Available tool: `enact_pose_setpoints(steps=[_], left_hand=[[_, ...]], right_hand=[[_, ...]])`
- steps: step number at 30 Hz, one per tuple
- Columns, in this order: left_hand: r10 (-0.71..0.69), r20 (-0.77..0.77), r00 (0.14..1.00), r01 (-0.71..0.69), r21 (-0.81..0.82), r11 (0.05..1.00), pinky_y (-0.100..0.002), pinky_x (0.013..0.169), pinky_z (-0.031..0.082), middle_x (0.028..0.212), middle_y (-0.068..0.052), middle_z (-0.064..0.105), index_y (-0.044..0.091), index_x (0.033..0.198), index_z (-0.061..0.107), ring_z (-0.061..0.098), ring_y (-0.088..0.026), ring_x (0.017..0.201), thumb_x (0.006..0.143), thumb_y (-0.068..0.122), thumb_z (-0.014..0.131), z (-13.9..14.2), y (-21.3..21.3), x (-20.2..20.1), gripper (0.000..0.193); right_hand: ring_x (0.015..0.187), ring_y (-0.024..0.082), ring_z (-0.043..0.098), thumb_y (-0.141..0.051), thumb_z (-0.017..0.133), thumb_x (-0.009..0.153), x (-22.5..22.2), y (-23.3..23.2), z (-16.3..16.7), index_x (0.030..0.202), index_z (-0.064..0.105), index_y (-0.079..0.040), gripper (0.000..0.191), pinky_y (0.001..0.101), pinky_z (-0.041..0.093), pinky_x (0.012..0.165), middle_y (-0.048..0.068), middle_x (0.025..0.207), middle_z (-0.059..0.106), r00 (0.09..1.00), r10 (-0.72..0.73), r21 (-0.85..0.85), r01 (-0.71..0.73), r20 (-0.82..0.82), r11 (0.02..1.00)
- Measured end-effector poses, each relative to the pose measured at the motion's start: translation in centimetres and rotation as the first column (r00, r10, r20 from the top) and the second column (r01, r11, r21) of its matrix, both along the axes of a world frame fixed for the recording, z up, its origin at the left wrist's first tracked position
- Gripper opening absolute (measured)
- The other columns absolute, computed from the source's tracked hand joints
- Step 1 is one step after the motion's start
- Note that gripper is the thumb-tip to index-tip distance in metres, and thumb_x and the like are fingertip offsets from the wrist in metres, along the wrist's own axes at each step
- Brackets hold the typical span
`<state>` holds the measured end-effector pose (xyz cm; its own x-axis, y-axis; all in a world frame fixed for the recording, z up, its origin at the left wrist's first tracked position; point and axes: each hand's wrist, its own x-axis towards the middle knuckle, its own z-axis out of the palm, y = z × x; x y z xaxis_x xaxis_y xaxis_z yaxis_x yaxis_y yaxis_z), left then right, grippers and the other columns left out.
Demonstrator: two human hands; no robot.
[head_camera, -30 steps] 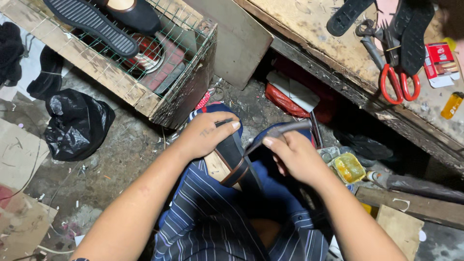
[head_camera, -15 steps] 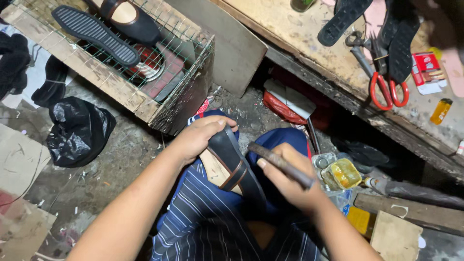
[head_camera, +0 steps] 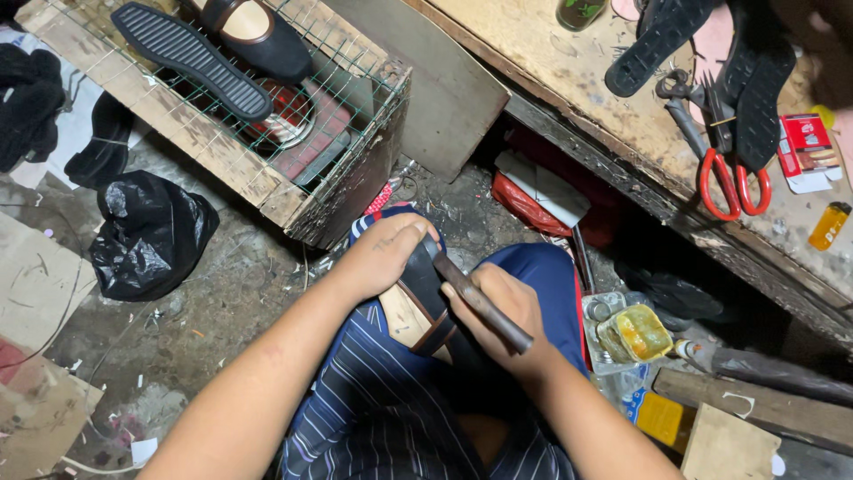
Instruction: The person sits on the floor of a shoe workshop and attaches a rubber sole to a shoe upper. They align the sole with the upper, press the parts together by hand, then use a hand tool to press and smooth the joined edge around the shoe, working on their lap.
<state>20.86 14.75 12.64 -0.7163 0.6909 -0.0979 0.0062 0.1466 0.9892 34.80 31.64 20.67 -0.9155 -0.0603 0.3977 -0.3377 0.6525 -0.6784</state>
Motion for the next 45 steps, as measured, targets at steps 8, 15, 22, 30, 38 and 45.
enact_pose_setpoints(steps=[8,15,22,30,38,45], left_hand=[[0.026,0.017,1.0,-0.027,0.019,0.999,-0.031,0.09,0.051,0.093,-0.007,0.072,0.002,0.1,0.069,0.066,-0.017,0.093,0.102,0.022,0.043,-0.6,-0.1,0.4,0.033],[0.027,-0.001,1.0,-0.027,0.008,1.0,-0.031,0.09,0.051,0.093,-0.007,0.072,0.001,0.099,0.069,0.067,-0.017,0.094,0.103,0.022,0.043,-0.7,-0.3,0.0,0.034],[0.028,0.133,0.991,-0.033,0.041,0.999,-0.031,0.084,0.052,0.092,-0.005,0.071,-0.001,0.099,0.07,0.064,-0.013,0.089,0.102,0.03,0.058,0.0,-0.4,0.4,0.033],[0.003,0.243,0.97,-0.026,0.089,0.996,-0.029,0.088,0.054,0.097,-0.007,0.076,-0.001,0.101,0.071,0.07,-0.012,0.092,0.1,0.028,0.056,0.5,-0.9,0.5,0.033],[0.005,0.097,0.995,-0.009,0.046,0.999,-0.03,0.089,0.054,0.095,-0.007,0.075,-0.001,0.1,0.071,0.07,-0.015,0.092,0.104,0.027,0.045,0.3,-0.7,0.4,0.039],[-0.001,0.168,0.986,-0.022,0.136,0.99,-0.031,0.091,0.054,0.096,-0.009,0.074,-0.001,0.099,0.069,0.069,-0.016,0.094,0.104,0.025,0.046,-0.9,-0.3,0.6,0.036]], right_hand=[[0.063,0.032,0.058,-0.015,0.078,0.09,-2.2,0.0,-0.3,0.085,0.058,-0.005,0.023,0.0411,0.046,0.055,0.012,0.073,0.054,0.998,0.045,0.105,-0.041,-0.038,0.994],[0.06,0.03,0.058,-0.017,0.078,0.089,-1.3,0.2,0.2,0.08,0.06,-0.006,0.023,0.0406,0.045,0.054,0.011,0.07,0.054,0.998,0.026,0.106,-0.032,0.053,0.994],[0.075,0.034,0.065,-0.019,0.071,0.091,-1.9,1.1,0.6,0.093,0.069,-0.005,0.014,0.0371,0.053,0.068,0.01,0.08,0.066,0.9,-0.046,-0.336,0.209,0.433,0.918],[0.074,0.015,0.054,-0.022,0.073,0.087,1.6,5.3,-1.0,0.102,0.072,-0.003,0.024,0.0356,0.048,0.067,0.008,0.081,0.061,0.802,-0.118,-0.103,0.218,0.586,0.97],[0.073,0.01,0.066,-0.024,0.073,0.087,0.3,2.3,-2.2,0.092,0.078,-0.004,0.02,0.0306,0.054,0.069,0.003,0.079,0.075,0.806,-0.087,-0.214,0.257,0.586,0.942],[0.072,0.011,0.067,-0.026,0.075,0.086,-2.9,3.5,-2.3,0.09,0.078,-0.005,0.022,0.0293,0.054,0.067,0.003,0.078,0.075,0.786,-0.174,-0.173,0.336,0.593,0.926]])
